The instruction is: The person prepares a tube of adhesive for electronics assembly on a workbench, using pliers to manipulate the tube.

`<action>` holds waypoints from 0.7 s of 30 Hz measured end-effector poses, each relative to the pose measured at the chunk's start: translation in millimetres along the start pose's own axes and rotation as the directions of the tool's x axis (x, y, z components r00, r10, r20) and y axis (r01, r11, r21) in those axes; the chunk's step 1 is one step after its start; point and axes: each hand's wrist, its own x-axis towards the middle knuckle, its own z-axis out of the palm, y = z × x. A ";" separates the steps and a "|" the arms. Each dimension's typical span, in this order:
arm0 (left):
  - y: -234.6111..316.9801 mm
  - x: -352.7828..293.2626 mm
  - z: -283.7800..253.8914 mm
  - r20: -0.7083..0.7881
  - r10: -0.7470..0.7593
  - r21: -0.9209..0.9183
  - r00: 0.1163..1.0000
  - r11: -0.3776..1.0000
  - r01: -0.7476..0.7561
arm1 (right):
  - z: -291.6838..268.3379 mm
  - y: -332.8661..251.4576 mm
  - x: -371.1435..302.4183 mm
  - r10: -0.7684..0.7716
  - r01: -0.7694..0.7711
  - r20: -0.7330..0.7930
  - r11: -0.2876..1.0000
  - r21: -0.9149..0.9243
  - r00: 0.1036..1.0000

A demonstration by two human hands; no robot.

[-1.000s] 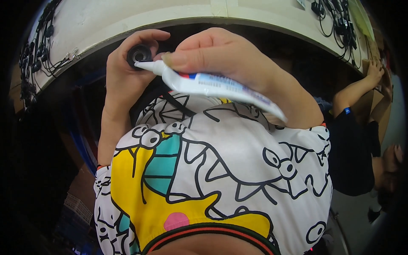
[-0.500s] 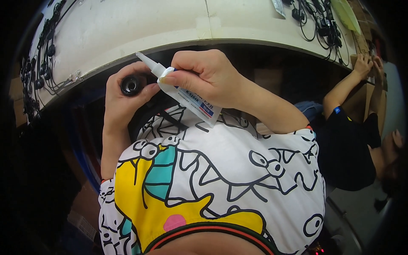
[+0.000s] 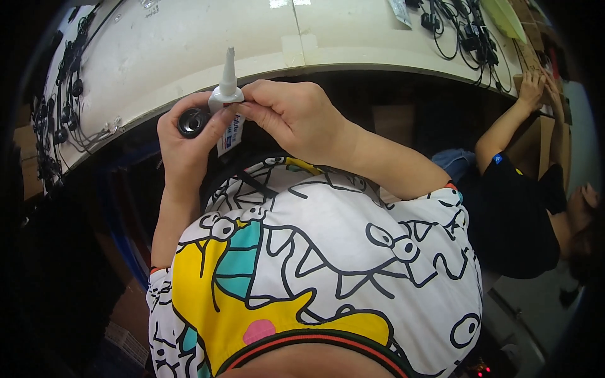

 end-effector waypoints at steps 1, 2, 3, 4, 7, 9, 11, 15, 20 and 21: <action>0.4 0.3 -2.3 -0.005 0.021 0.059 1.000 0.998 -0.020 | -4.6 -5.7 3.0 0.011 -0.008 0.048 0.999 -0.051 0.999; 0.7 -0.1 -5.8 -0.008 0.045 0.117 0.999 0.992 -0.043 | -7.6 -10.2 4.3 0.023 -0.013 0.093 0.994 -0.104 0.995; 0.5 0.7 -6.4 -0.017 0.083 0.180 0.996 0.981 -0.079 | -11.9 -9.6 4.9 0.045 -0.033 0.075 0.988 -0.149 0.996; 0.7 3.1 -4.1 -0.020 0.135 0.233 0.991 0.964 -0.126 | -14.4 -9.9 5.4 0.147 -0.148 -0.005 0.988 -0.036 0.989; 8.1 -1.1 0.6 0.071 0.155 0.349 0.985 0.922 -0.170 | -28.7 -8.8 12.2 0.227 -0.241 0.130 0.965 0.105 0.965; 14.8 -4.8 7.1 0.086 0.079 0.294 0.993 0.950 -0.101 | -37.6 -14.4 13.8 0.246 -0.315 0.273 0.916 0.248 0.930; 26.9 -11.5 -0.3 0.059 0.018 0.264 0.998 0.964 -0.033 | -40.4 -26.5 18.0 0.198 -0.333 0.344 0.857 0.393 0.918; 45.5 -10.9 -11.4 0.012 -0.016 0.244 1.000 0.970 0.012 | -55.4 -20.1 23.4 0.265 -0.452 0.376 0.656 0.604 0.888; 43.5 -25.8 -85.4 -0.248 0.146 -0.042 0.958 0.986 -0.161 | -74.6 -3.1 28.4 0.376 -0.465 0.276 0.755 0.463 0.885; 65.2 -29.6 -98.2 -0.285 0.087 -0.216 0.955 0.964 -0.152 | -75.8 1.9 32.4 0.405 -0.485 0.266 0.741 0.465 0.875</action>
